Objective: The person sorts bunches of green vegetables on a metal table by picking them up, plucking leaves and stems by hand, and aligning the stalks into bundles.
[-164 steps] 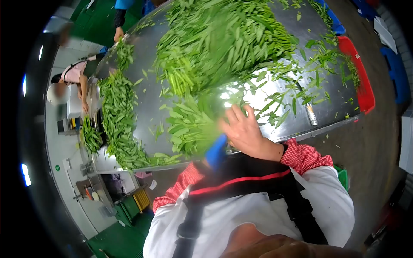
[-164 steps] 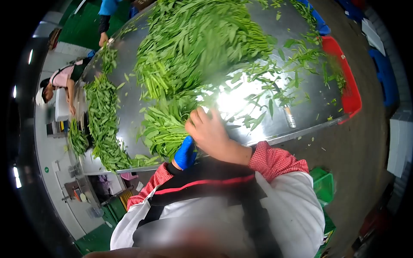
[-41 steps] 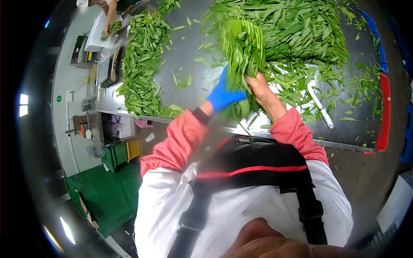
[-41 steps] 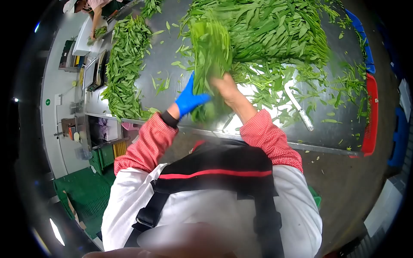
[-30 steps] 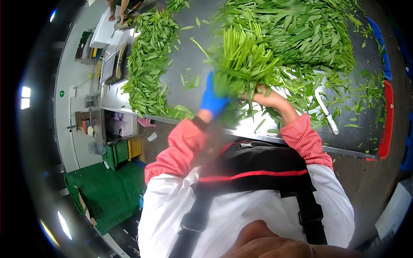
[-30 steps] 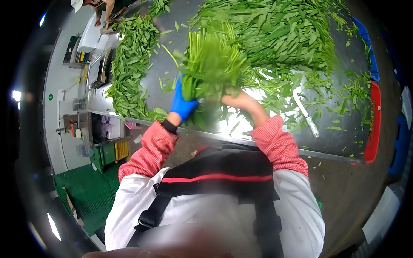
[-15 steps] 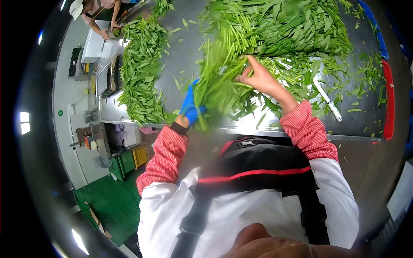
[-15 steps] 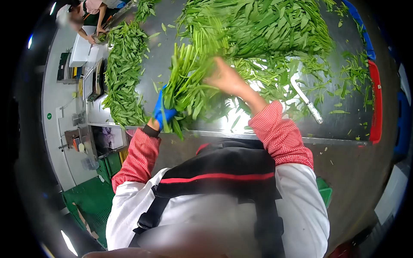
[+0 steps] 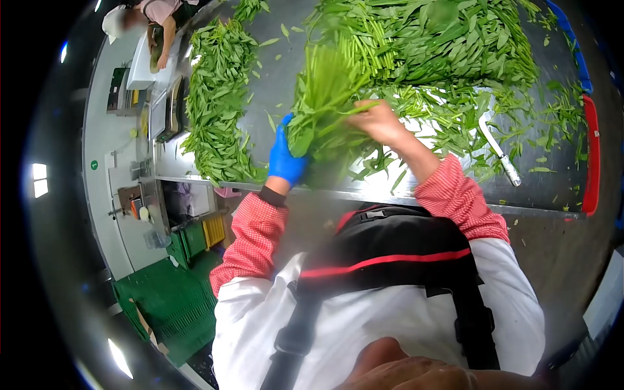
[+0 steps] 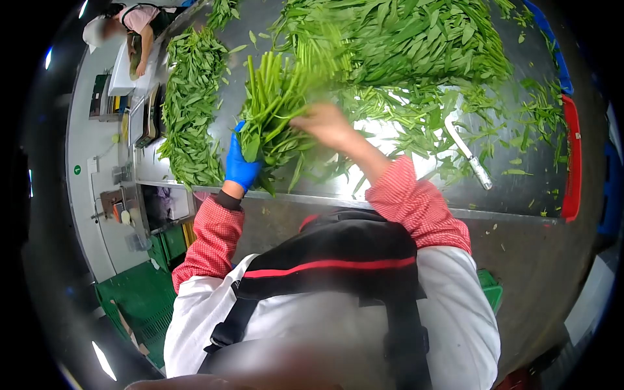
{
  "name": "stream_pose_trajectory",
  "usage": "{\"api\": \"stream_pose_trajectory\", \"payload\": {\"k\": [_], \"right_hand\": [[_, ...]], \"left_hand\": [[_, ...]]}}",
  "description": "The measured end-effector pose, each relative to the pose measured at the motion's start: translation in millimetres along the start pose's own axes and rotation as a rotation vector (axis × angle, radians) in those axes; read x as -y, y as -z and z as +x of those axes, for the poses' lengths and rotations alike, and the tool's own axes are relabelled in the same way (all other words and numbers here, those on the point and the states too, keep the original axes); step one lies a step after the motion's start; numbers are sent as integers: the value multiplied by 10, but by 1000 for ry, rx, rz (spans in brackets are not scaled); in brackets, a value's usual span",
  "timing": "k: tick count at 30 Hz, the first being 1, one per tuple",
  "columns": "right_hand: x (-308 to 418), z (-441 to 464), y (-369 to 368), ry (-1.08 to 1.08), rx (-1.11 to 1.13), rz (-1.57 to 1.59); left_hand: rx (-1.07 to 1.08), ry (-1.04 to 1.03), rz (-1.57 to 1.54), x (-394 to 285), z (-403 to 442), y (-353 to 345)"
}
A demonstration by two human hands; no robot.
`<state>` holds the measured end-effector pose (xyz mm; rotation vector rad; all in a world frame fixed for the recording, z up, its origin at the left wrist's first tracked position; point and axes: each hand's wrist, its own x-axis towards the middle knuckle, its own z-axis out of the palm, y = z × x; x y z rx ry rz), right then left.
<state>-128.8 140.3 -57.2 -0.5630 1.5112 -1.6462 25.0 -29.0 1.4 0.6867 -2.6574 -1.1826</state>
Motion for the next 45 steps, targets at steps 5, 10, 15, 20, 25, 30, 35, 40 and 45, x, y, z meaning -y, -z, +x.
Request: {"api": "stream_pose_trajectory", "payload": {"k": [5, 10, 15, 20, 25, 30, 35, 40, 45], "right_hand": [[399, -459, 894, 181, 45, 772], [324, -374, 1093, 83, -244, 368], [198, -77, 312, 268, -177, -439], [266, -149, 1138, 20, -334, 300], [230, -34, 1009, 20, 84, 135], [290, -15, 582, 265, 116, -185], [471, -245, 1032, 47, -183, 386], [614, -319, 663, 281, -73, -196], [567, -229, 626, 167, 14, -241]], "left_hand": [[65, 95, -5, 425, -100, 175], [123, 85, -143, 359, -155, 214], [178, -45, -68, 155, -158, 112], [266, 115, -185, 259, -338, 333], [351, 286, -322, 66, -437, 380], [493, 179, -310, 169, -356, 316], [450, 83, -180, 142, -442, 372], [436, 11, -23, 118, -380, 328], [339, -336, 405, -249, -199, 301]]}}
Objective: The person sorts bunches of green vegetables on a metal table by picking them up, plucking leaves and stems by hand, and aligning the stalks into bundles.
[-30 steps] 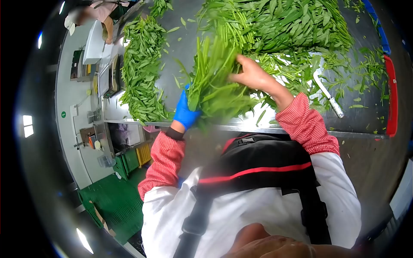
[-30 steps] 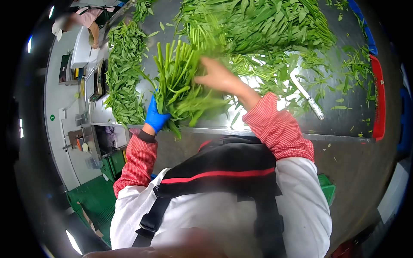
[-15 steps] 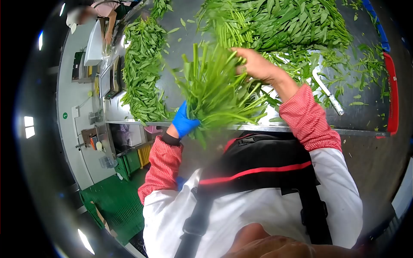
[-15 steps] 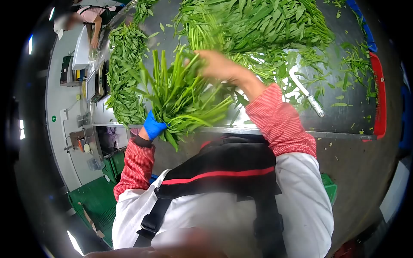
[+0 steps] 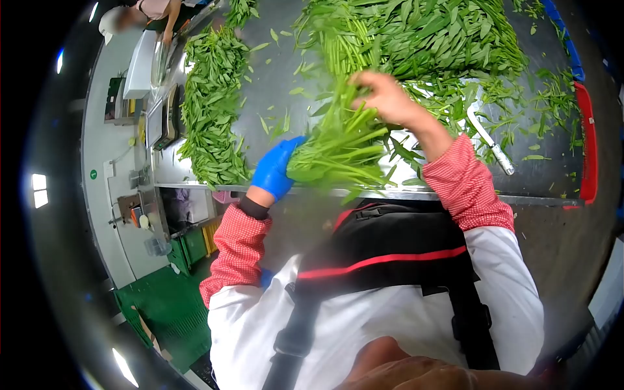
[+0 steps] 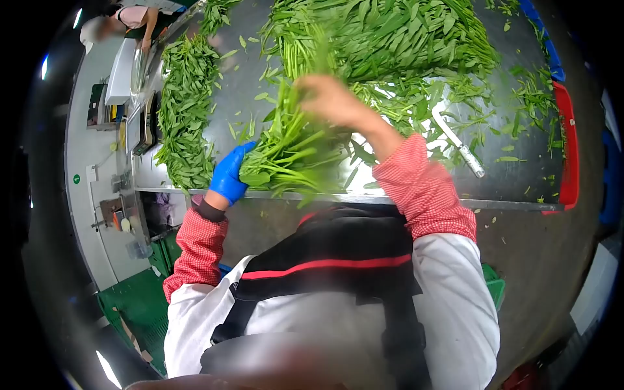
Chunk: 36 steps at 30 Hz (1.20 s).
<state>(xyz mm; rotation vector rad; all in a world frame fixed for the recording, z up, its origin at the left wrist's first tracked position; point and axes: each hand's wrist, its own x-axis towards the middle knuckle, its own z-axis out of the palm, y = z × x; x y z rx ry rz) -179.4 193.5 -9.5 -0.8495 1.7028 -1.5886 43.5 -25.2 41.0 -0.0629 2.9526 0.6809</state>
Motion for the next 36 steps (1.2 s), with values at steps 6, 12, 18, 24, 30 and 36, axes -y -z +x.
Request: {"api": "stream_pose_trajectory", "payload": {"k": [6, 12, 18, 24, 30, 36], "right_hand": [[-55, -232, 524, -17, -79, 660], [27, -82, -471, 170, -197, -610], [-388, -87, 355, -70, -498, -115], [-113, -128, 400, -113, -180, 180], [-66, -38, -56, -54, -145, -10], [-349, -189, 569, -137, -201, 446]], "left_hand": [[-178, -23, 530, 81, -50, 121], [-160, -4, 784, -175, 152, 151], [-192, 48, 814, -6, -25, 209], [-265, -49, 716, -25, -74, 246], [-283, -135, 642, -148, -19, 231], [-261, -149, 765, -68, -153, 229]]}}
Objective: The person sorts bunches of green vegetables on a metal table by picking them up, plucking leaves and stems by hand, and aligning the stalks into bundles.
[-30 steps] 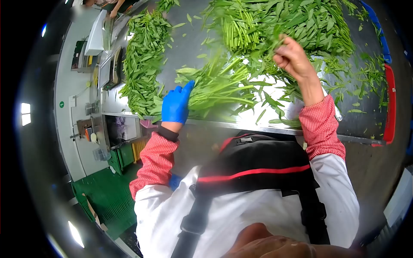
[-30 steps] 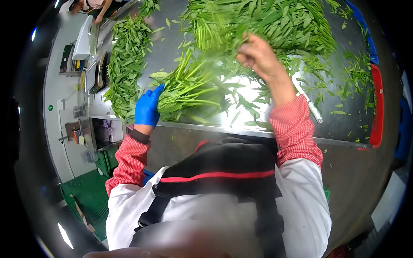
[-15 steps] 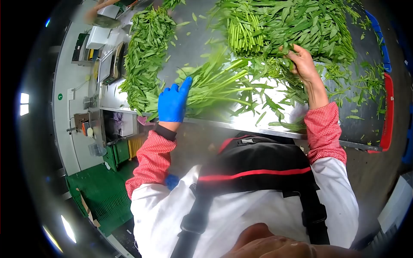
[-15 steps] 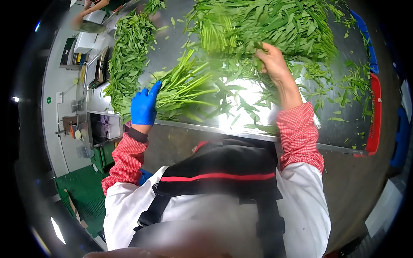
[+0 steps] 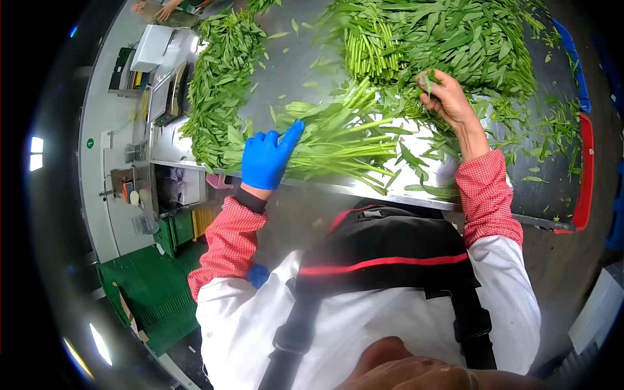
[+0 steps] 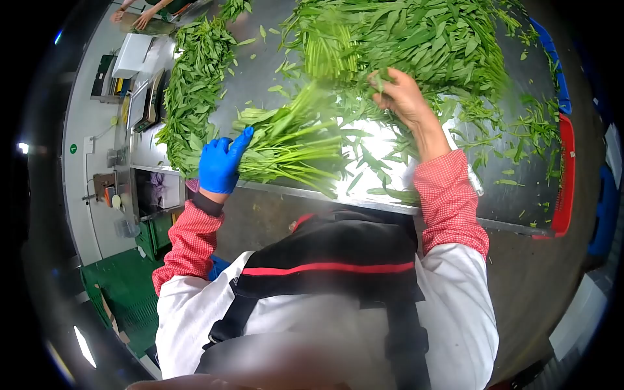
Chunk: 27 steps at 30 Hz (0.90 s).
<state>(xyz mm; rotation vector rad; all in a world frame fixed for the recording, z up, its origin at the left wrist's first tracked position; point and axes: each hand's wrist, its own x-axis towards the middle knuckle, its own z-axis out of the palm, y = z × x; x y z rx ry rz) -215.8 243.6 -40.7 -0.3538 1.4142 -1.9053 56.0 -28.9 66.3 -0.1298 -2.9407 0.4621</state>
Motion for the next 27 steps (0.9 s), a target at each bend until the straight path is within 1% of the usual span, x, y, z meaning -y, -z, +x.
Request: {"api": "stream_pose_trajectory", "payload": {"k": [2, 5, 7, 8, 9, 11, 12, 13, 14, 15, 16, 17, 19, 21, 23, 25, 26, 27], "right_hand": [[156, 4, -232, 95, 43, -242], [556, -89, -708, 526, 214, -856], [606, -186, -1059, 347, 326, -1329], [400, -170, -1072, 520, 381, -1300], [244, -124, -1051, 510, 420, -1223], [143, 3, -762, 291, 580, -769], [88, -38, -624, 344, 363, -805], [168, -110, -481, 189, 230, -876], [50, -53, -207, 311, 184, -855], [-89, 8, 50, 356, 60, -926], [-18, -22, 130, 225, 7, -968], [-48, 22, 198, 281, -20, -992], [304, -42, -128, 151, 28, -965], [403, -6, -441, 286, 232, -881], [506, -29, -851, 250, 407, -1225], [359, -58, -1120, 395, 492, -1163], [378, -47, -1192, 365, 590, -1144], [319, -36, -1163, 408, 515, -1080]], "left_hand": [[-25, -66, 100, -17, 59, -42], [37, -139, 176, -93, 177, 31], [-12, -185, 217, -140, 288, 57], [-33, -200, 216, -156, 326, 82], [-53, -212, 216, -156, 349, 99], [-31, -215, 205, -121, 317, 132], [-16, -211, 200, -94, 274, 145], [-6, -199, 193, -66, 214, 153], [3, -192, 185, -31, 152, 162], [5, -185, 180, 11, 123, 159], [-33, -185, 156, 39, 98, 151], [-26, -194, 153, 43, 96, 149], [-11, -217, 150, 47, 99, 171], [-46, -261, 187, 15, 176, 174], [-94, -308, 214, -40, 281, 181], [-149, -351, 232, -92, 371, 203], [-176, -356, 219, -111, 390, 207], [-157, -348, 216, -107, 383, 211]]}}
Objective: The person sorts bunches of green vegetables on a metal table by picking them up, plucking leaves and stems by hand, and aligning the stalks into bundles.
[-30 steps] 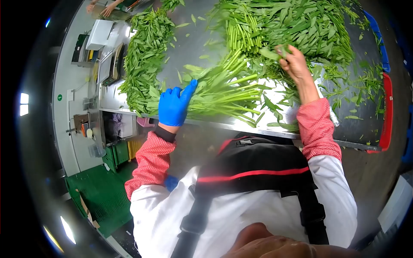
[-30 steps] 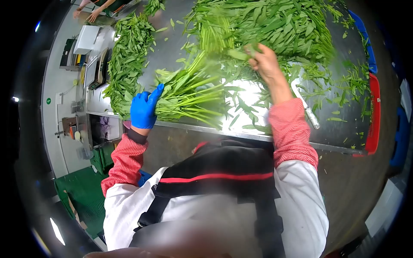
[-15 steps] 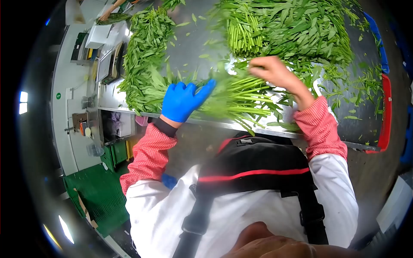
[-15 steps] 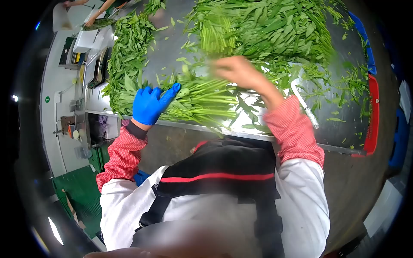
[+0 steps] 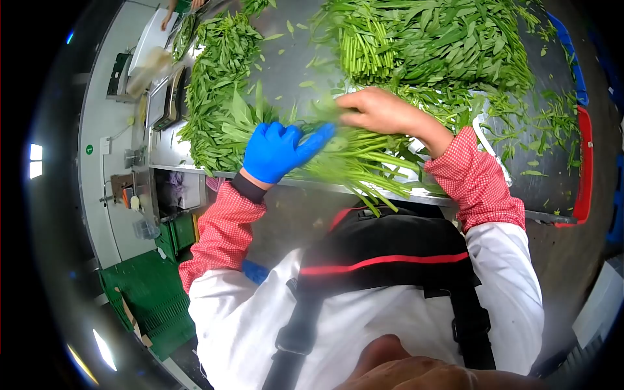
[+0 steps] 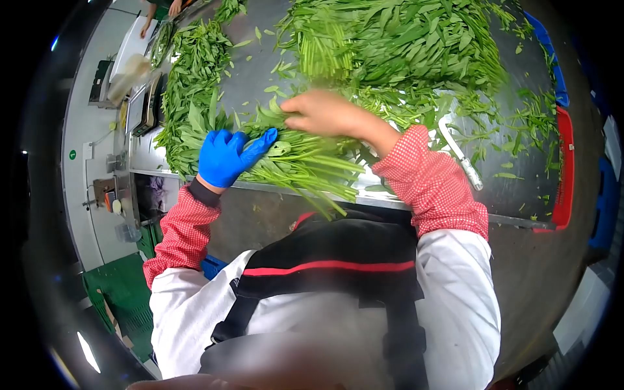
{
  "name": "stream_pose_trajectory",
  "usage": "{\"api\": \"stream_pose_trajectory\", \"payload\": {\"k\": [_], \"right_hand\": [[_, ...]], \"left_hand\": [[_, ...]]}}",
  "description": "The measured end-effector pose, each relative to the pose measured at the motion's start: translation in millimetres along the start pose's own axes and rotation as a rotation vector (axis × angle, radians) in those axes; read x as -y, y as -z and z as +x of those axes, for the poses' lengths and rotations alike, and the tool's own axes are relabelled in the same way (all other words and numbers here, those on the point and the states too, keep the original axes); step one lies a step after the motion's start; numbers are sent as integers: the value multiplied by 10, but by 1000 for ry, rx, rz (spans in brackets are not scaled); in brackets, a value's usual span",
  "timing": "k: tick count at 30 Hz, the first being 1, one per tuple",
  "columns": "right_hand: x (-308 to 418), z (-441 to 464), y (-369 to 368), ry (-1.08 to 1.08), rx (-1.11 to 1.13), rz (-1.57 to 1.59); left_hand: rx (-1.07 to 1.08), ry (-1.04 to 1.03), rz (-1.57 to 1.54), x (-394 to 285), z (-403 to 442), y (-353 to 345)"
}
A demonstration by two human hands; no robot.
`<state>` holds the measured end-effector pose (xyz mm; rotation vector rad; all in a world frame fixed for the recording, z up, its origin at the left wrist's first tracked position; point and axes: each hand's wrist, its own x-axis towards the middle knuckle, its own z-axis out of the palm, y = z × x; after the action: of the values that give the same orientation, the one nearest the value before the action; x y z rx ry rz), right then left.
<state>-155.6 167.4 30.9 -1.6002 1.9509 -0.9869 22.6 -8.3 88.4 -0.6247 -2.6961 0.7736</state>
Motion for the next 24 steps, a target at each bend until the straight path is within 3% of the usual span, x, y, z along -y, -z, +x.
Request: {"api": "stream_pose_trajectory", "payload": {"k": [3, 6, 8, 10, 14, 15, 16, 18, 21, 22, 24], "right_hand": [[-309, -154, -125, 103, -234, 90], [-402, -275, -185, -74, -92, -86], [-580, -362, -148, -82, -170, 189], [-947, -513, -141, -250, -226, 98], [-1410, -721, -53, -359, -296, 368], [-1262, -682, 22, -308, -296, 499], [-1009, -632, 157, -400, -172, 642], [-1190, -412, -84, -190, 22, 659], [-770, -344, -311, -116, 53, 797], [-686, -310, -162, 90, 75, 777], [-489, -378, 67, -297, -77, 735]], "left_hand": [[54, 14, -34, -39, -88, 17], [70, -3, -85, -128, -93, -16], [88, 13, -106, -140, -79, -19], [81, 77, -142, -64, -145, -18], [86, 163, -233, 40, -252, -18], [73, 172, -267, 34, -253, -63], [62, 175, -304, 27, -240, -80], [92, 208, -426, 9, -118, -70], [91, 388, -749, -9, -52, -153], [87, 475, -879, -23, -85, -216], [84, 617, -1174, -84, -315, -428]]}}
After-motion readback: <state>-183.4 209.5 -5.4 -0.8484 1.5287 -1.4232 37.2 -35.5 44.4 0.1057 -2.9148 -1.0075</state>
